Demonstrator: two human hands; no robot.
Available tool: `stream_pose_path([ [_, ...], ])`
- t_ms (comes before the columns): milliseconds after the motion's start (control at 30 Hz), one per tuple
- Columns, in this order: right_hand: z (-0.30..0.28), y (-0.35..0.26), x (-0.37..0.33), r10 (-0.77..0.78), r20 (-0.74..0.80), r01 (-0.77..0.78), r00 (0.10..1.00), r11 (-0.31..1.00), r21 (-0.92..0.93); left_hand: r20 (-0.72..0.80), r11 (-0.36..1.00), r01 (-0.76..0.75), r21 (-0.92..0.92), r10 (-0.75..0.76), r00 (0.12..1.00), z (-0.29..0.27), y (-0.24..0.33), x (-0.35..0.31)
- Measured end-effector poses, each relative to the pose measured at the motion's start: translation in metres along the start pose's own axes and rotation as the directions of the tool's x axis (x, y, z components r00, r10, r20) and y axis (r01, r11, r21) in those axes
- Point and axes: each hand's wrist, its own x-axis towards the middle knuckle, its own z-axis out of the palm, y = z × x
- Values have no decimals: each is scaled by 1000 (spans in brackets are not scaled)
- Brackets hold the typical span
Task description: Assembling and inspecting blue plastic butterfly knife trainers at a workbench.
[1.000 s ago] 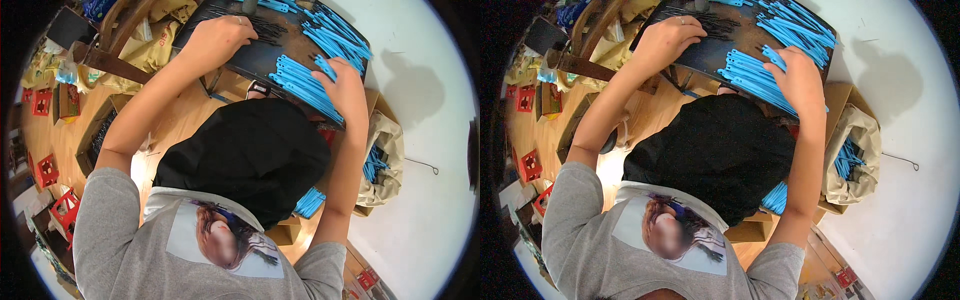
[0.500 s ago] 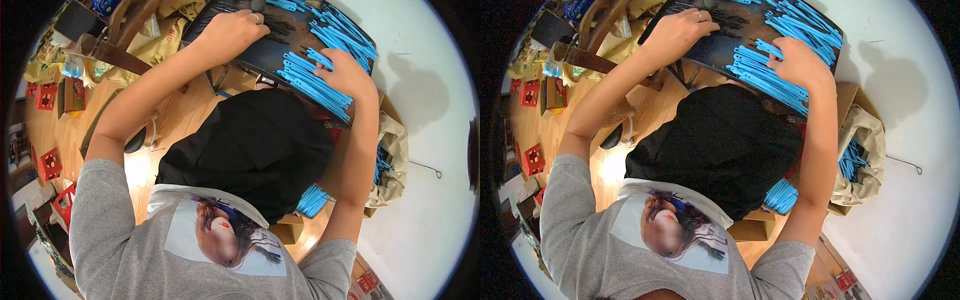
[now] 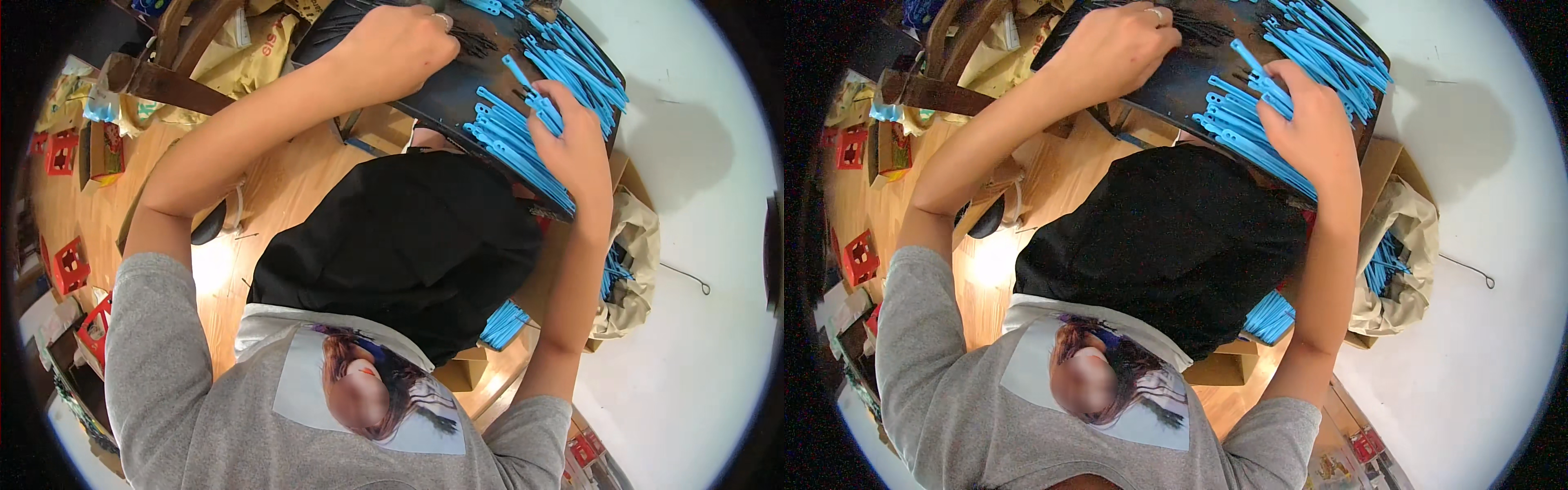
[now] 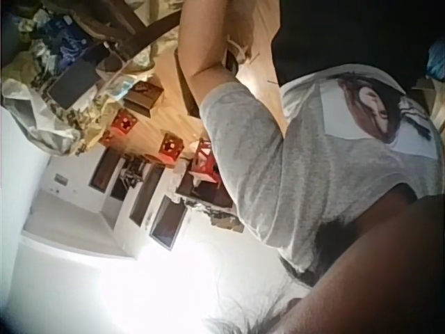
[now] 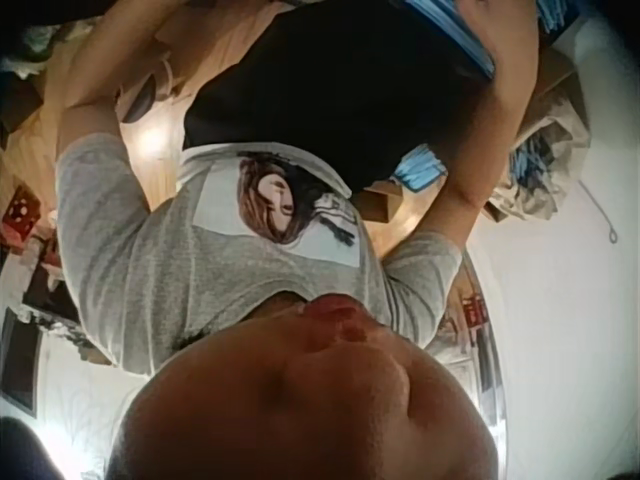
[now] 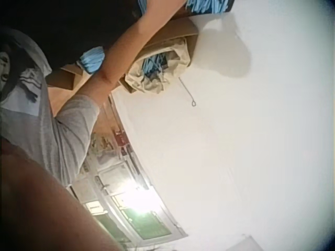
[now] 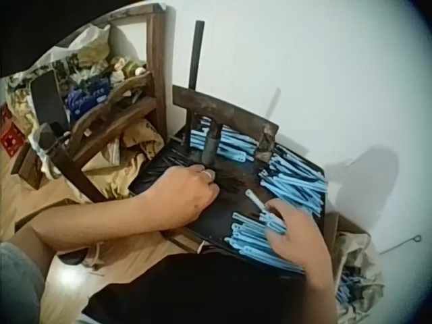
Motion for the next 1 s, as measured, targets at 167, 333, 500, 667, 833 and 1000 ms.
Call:
stream_pose_path([
  [167, 3, -6, -3, 37, -145, -34, 989, 999, 23, 57, 995, 95, 4, -95, 994, -5, -2, -4],
  [333, 4, 1, -5, -31, -322, 44, 946, 999, 32, -207, 940, 202, -275, -263, 942, -14, 3, -1],
  [500, 4, -5, -7, -9, -397, 41, 918, 997, 72, -170, 620, 300, -725, -582, 795, -15, 13, 10],
  [667, 5, -4, -9, 19, -370, 27, 929, 993, 119, -264, 477, 113, -872, -651, 711, 25, 58, 15],
  [833, 11, 6, -3, -54, -406, 110, 912, 987, 115, -271, 468, 84, -880, -638, 721, 38, 62, 19],
  [1000, 9, 5, 5, -128, -433, 174, 892, 982, 68, -265, 417, 29, -908, -628, 732, 36, 62, 22],
])
